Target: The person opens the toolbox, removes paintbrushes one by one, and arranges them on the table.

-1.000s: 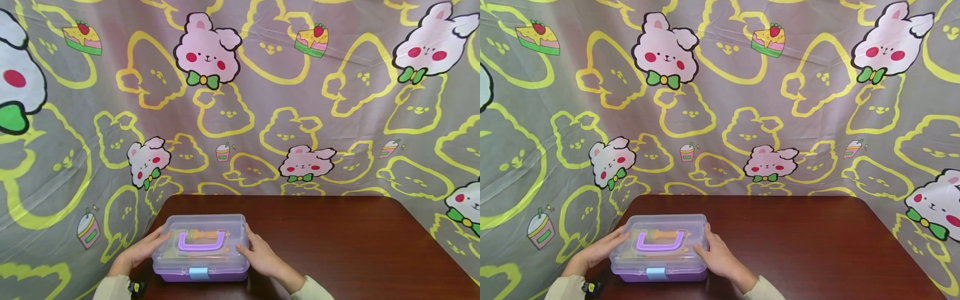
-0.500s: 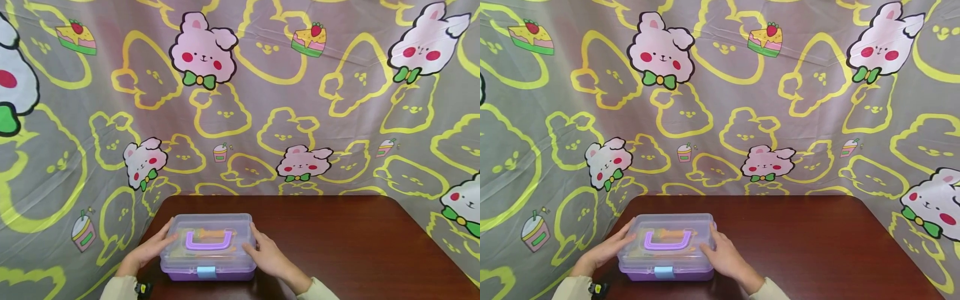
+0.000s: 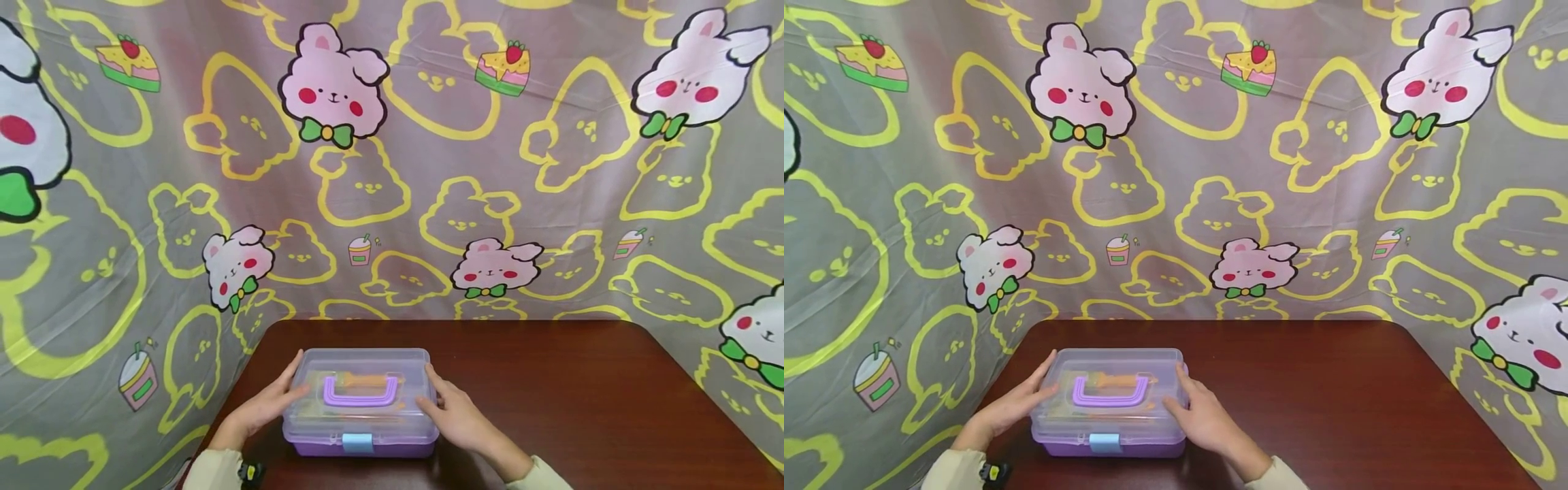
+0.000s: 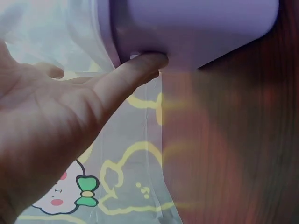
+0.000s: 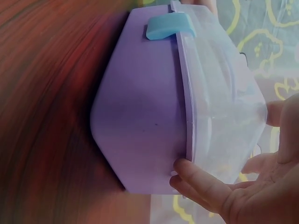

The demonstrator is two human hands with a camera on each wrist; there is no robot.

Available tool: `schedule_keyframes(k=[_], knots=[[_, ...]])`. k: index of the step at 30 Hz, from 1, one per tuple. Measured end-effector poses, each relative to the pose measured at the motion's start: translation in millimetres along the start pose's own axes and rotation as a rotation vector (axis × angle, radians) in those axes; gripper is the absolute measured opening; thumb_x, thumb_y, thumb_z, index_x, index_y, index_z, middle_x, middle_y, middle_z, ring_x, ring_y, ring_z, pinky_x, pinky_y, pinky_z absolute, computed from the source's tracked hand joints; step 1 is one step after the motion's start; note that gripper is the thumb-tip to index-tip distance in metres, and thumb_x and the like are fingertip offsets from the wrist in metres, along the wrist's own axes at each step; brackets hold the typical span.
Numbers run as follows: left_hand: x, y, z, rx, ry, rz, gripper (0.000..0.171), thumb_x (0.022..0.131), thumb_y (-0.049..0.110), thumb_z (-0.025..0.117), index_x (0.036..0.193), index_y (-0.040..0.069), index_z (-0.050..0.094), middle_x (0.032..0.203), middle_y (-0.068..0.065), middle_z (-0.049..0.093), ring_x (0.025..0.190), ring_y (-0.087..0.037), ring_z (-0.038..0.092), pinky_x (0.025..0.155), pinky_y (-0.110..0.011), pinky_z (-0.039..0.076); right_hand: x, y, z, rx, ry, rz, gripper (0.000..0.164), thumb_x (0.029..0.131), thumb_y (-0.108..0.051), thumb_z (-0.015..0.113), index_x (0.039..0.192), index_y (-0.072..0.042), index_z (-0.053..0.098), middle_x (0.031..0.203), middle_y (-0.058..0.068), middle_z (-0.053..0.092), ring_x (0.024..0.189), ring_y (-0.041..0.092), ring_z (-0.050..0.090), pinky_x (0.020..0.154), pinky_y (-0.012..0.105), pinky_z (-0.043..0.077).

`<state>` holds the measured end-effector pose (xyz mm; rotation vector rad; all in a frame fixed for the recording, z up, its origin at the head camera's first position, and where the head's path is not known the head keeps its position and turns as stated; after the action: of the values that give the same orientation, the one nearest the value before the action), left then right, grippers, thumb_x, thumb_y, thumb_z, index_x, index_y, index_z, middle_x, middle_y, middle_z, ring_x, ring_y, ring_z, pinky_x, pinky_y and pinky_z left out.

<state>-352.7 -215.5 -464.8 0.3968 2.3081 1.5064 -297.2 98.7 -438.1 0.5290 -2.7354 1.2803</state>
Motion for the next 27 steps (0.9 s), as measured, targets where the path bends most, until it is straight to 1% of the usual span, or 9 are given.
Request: schedule_keyframes(k=[4, 7, 9, 15, 20, 25, 27], knots=[[1.7, 3.4, 6.8, -0.017, -0.025, 0.014, 0.081, 0.099, 0.028, 0.050, 0.152, 0.019, -0.011, 0.155, -0.021, -0.012, 0.136, -0.044, 0.013, 0.101, -0.057, 0.030, -2, 6, -3, -0.022, -0.002, 0.010, 0.075, 0.093, -0.048, 0.054, 0.148, -0.005, 0.029, 0.131, 0.028, 0.047, 0.098, 0.030, 0.061, 0.084, 0.045, 0.049], [4.0, 3.4, 10.9, -0.035, -0.024, 0.019, 0.081, 0.098, 0.027, 0.051, 0.152, 0.020, -0.010, 0.155, -0.021, -0.009, 0.136, -0.042, 0.014, 0.102, -0.056, 0.030, -3, 10, -6, -0.039, -0.011, 0.017, 0.076, 0.092, -0.051, 0.053, 0.149, -0.006, 0.028, 0.132, 0.027, 0.047, 0.100, 0.030, 0.060, 0.086, 0.047, 0.048], [5.8, 3.0, 12.6, -0.038, -0.008, 0.020, 0.081, 0.098, 0.027, 0.052, 0.152, 0.021, -0.007, 0.156, -0.020, -0.006, 0.136, -0.041, 0.015, 0.103, -0.055, 0.029, -4, 11, -8, -0.038, -0.010, 0.015, 0.076, 0.092, -0.050, 0.054, 0.149, -0.005, 0.028, 0.132, 0.028, 0.047, 0.100, 0.031, 0.061, 0.085, 0.046, 0.048], [10.3, 4.3, 17.5, -0.051, 0.034, 0.016, 0.081, 0.096, 0.028, 0.055, 0.153, 0.019, -0.002, 0.155, -0.024, 0.005, 0.134, -0.040, 0.022, 0.101, -0.052, 0.033, -7, 13, -14, -0.022, 0.013, 0.019, 0.076, 0.091, -0.046, 0.058, 0.148, -0.004, 0.030, 0.126, 0.028, 0.050, 0.096, 0.029, 0.063, 0.082, 0.042, 0.051], [11.6, 10.6, 21.8, -0.035, 0.075, 0.047, 0.079, 0.096, 0.026, 0.056, 0.153, 0.015, 0.002, 0.155, -0.021, 0.007, 0.135, -0.036, 0.022, 0.103, -0.047, 0.030, -9, 16, -18, -0.005, 0.023, 0.029, 0.076, 0.091, -0.045, 0.060, 0.148, -0.005, 0.030, 0.127, 0.029, 0.049, 0.098, 0.029, 0.063, 0.082, 0.042, 0.051], [12.7, 16.0, 25.7, -0.026, 0.103, 0.059, 0.078, 0.095, 0.025, 0.057, 0.153, 0.013, 0.005, 0.156, -0.020, 0.006, 0.137, -0.038, 0.019, 0.105, -0.052, 0.026, -10, 21, -21, 0.001, 0.025, 0.038, 0.075, 0.091, -0.043, 0.060, 0.148, -0.006, 0.030, 0.128, 0.030, 0.048, 0.098, 0.028, 0.064, 0.082, 0.041, 0.051], [14.3, 16.1, 27.1, -0.028, 0.106, 0.060, 0.078, 0.095, 0.025, 0.057, 0.153, 0.014, 0.006, 0.156, -0.020, 0.008, 0.136, -0.038, 0.021, 0.104, -0.051, 0.027, -10, 22, -23, -0.002, 0.023, 0.041, 0.075, 0.091, -0.043, 0.060, 0.148, -0.006, 0.030, 0.129, 0.031, 0.047, 0.099, 0.029, 0.063, 0.082, 0.042, 0.051]])
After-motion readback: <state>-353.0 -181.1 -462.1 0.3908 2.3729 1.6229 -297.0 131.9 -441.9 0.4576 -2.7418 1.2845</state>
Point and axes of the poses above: each hand's wrist, its own x-axis towards the middle knuckle, its own z-axis out of the palm, y = z × x, the point moved 8 cm from there along x, towards the middle knuckle
